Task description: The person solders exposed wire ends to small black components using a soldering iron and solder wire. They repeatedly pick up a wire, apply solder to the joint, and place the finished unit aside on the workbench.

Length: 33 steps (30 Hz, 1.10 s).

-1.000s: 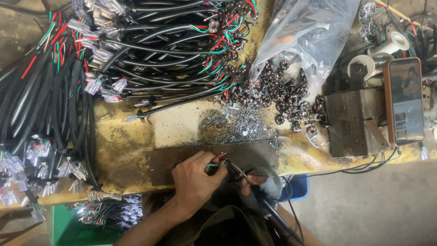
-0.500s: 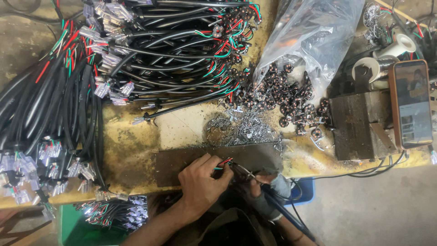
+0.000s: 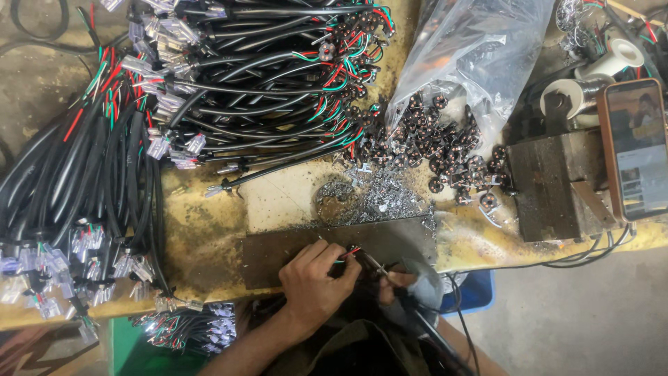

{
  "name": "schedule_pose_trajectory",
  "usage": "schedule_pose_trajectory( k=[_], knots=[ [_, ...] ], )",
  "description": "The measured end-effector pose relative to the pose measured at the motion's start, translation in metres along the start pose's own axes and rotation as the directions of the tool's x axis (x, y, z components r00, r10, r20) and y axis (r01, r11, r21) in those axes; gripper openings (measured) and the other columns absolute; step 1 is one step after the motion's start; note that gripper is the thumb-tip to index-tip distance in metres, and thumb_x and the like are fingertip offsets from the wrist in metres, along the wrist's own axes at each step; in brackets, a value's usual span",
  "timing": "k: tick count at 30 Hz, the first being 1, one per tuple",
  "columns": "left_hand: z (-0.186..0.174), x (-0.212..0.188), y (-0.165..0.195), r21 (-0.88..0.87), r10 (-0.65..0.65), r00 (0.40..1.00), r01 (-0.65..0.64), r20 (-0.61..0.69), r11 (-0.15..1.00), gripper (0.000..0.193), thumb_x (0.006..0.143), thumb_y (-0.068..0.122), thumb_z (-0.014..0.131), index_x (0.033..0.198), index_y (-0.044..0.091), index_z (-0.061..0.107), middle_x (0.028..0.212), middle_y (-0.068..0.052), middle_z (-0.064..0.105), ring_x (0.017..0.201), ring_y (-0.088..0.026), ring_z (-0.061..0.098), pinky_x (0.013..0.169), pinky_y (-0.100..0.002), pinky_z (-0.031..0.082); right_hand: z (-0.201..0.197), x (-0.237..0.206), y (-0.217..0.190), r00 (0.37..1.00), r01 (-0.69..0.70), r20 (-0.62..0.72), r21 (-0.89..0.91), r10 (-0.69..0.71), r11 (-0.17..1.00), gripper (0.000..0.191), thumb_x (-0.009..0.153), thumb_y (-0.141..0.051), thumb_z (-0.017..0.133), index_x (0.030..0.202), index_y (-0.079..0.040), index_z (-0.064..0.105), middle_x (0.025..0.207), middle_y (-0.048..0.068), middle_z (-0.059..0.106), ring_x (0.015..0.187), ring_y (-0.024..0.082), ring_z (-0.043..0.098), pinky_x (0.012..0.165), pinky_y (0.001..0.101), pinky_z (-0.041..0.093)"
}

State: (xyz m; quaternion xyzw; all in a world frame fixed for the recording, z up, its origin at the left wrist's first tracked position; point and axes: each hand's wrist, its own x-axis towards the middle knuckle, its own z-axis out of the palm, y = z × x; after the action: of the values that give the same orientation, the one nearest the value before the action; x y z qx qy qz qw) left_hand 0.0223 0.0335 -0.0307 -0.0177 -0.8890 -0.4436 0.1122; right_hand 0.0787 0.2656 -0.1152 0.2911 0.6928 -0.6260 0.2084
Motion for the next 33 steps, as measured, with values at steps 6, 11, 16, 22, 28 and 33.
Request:
schedule_pose_trajectory(
  k=[6, 11, 16, 22, 28, 33],
  knots=[
    [-0.001, 0.002, -0.001, -0.002, -0.019, 0.998, 0.019, 0.053, 1.0, 0.015, 0.073, 0.019, 0.08, 0.071, 0.008, 0.07, 0.062, -0.005, 0.062, 0.051, -0.023, 0.061, 0.045, -0.038, 0.045, 0.003, -0.007, 0.015, 0.656, 0.715, -0.048, -0.279, -0.753, 0.641, 0.015, 0.094, -0.014, 0.068, 0.091, -0.003, 0.057, 0.08, 0.005, 0.061, 0.07, 0.012, 0.057, 0.062, 0.0232, 0.047],
    [-0.004, 0.003, 0.002, -0.015, -0.019, 0.999, 0.02, 0.041, 1.0, 0.013, 0.073, 0.018, 0.079, 0.074, 0.009, 0.07, 0.067, -0.006, 0.063, 0.058, -0.025, 0.064, 0.048, -0.038, 0.048, -0.01, 0.006, 0.035, 0.863, 0.502, 0.0, -0.12, -0.505, 0.857, 0.012, 0.089, -0.011, 0.069, 0.08, -0.002, 0.067, 0.067, 0.005, 0.066, 0.058, 0.011, 0.061, 0.054, 0.0239, 0.047],
    [-0.003, 0.005, 0.003, -0.016, -0.019, 0.999, 0.02, 0.048, 1.0, 0.014, 0.074, 0.018, 0.08, 0.075, 0.009, 0.07, 0.069, -0.005, 0.064, 0.06, -0.026, 0.065, 0.05, -0.038, 0.049, -0.015, 0.015, 0.042, 0.981, -0.194, 0.073, 0.47, 0.181, 0.861, 0.007, 0.085, -0.002, 0.066, 0.081, 0.004, 0.067, 0.067, 0.007, 0.066, 0.057, 0.013, 0.059, 0.05, 0.0262, 0.045],
    [-0.002, 0.004, 0.002, -0.016, -0.036, 0.998, 0.037, 0.052, 0.999, 0.015, 0.074, 0.019, 0.08, 0.075, 0.01, 0.069, 0.068, -0.005, 0.063, 0.06, -0.026, 0.065, 0.05, -0.038, 0.049, 0.009, 0.001, 0.001, 0.208, 0.935, 0.084, -0.31, -0.975, 0.173, 0.014, 0.093, -0.011, 0.073, 0.096, -0.006, 0.061, 0.07, 0.001, 0.062, 0.059, 0.013, 0.058, 0.054, 0.0263, 0.045],
    [-0.001, 0.005, 0.002, 0.006, -0.027, 0.999, 0.026, 0.045, 1.0, 0.018, 0.074, 0.02, 0.081, 0.073, 0.009, 0.067, 0.068, -0.006, 0.062, 0.06, -0.028, 0.064, 0.051, -0.04, 0.049, 0.026, -0.015, -0.034, 0.314, 0.804, 0.093, -0.556, -0.945, 0.212, 0.027, 0.081, -0.011, 0.08, 0.098, -0.015, 0.059, 0.079, 0.006, 0.065, 0.062, 0.02, 0.061, 0.056, 0.0314, 0.047],
    [-0.002, 0.006, 0.002, -0.021, -0.073, 0.993, 0.075, 0.09, 0.997, 0.02, 0.075, 0.021, 0.081, 0.072, 0.008, 0.066, 0.066, -0.006, 0.063, 0.056, -0.026, 0.064, 0.047, -0.039, 0.047, 0.024, -0.012, -0.036, 0.26, 0.845, 0.18, -0.517, -0.949, 0.133, 0.038, 0.08, -0.012, 0.086, 0.109, -0.015, 0.061, 0.091, 0.006, 0.067, 0.07, 0.023, 0.065, 0.06, 0.0322, 0.05]
  ],
)
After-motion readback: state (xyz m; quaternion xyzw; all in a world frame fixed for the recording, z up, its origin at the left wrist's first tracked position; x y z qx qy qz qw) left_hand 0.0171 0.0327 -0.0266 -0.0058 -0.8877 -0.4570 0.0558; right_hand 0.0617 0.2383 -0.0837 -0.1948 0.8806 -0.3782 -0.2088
